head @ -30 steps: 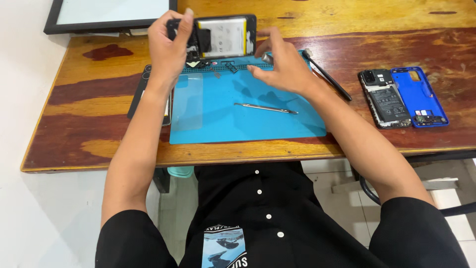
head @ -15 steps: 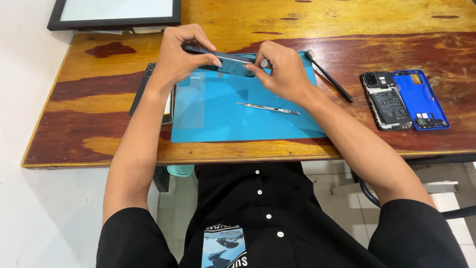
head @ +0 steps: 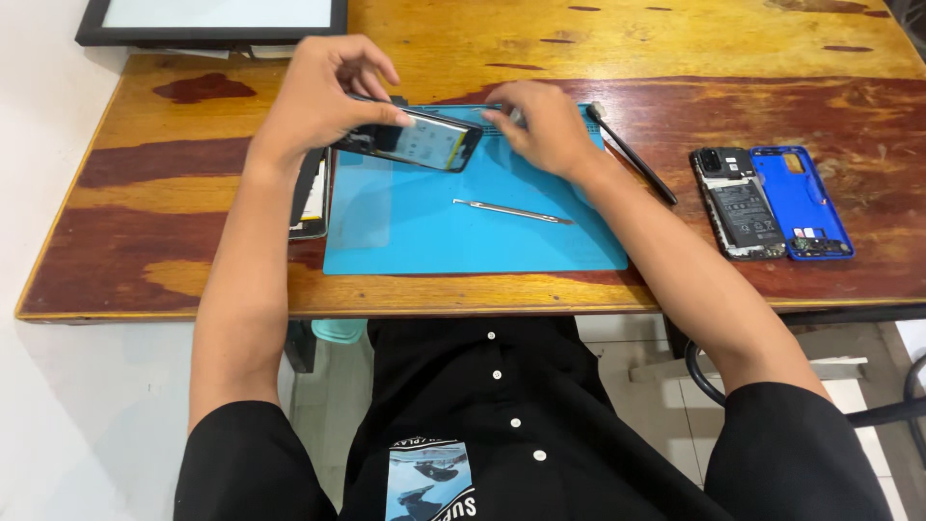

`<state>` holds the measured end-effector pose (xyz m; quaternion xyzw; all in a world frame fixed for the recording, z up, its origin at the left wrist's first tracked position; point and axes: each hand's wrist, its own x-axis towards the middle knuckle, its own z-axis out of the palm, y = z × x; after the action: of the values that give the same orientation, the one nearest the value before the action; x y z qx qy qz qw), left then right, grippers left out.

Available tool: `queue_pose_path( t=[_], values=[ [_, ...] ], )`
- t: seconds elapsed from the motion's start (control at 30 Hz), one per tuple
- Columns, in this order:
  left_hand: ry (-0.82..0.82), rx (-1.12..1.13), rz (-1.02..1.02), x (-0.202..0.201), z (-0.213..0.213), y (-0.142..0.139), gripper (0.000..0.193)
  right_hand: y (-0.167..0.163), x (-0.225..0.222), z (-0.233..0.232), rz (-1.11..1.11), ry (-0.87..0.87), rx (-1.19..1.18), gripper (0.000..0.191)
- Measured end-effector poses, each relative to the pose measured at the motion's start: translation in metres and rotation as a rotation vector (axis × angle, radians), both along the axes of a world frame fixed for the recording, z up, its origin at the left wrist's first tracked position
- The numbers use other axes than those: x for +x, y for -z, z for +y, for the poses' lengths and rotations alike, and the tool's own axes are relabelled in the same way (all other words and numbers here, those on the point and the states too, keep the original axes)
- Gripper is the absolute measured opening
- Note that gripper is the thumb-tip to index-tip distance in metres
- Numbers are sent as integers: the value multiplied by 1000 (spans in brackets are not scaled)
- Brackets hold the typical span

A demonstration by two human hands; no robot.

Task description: The person uses a screwdriver to remove screws from a disassembled smartphone placed on a blue mat. They then use tweezers to lift and remove small internal components, placing them on the mat. The person continues to remove additional screws and components from the phone.

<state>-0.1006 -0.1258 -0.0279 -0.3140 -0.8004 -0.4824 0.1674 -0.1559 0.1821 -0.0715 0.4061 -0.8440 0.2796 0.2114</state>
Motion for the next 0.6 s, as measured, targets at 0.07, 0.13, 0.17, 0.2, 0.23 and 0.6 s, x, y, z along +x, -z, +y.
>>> queue_pose_path(
  t=[0.07, 0.13, 0.17, 0.2, 0.23, 0.6],
  values=[
    [8, 32, 51, 2, -8, -2, 39, 2, 3, -6, 49, 15, 123, 24],
    [-5, 23, 124, 1, -11, -9, 40, 4, 9, -13, 34, 17, 209, 33],
    [-24, 2, 163, 4, -12, -10, 42, 3, 10, -15, 25, 20, 234, 33],
    [-42, -17, 199, 7, -12, -11, 44, 3, 12, -17, 12, 23, 261, 34],
    [-50, -46, 237, 9, -10, -13, 44, 3, 12, -17, 0, 25, 288, 34],
    [74, -146, 272, 35, 24, -27, 36, 8, 8, -21, -49, 73, 186, 40]
  ],
)
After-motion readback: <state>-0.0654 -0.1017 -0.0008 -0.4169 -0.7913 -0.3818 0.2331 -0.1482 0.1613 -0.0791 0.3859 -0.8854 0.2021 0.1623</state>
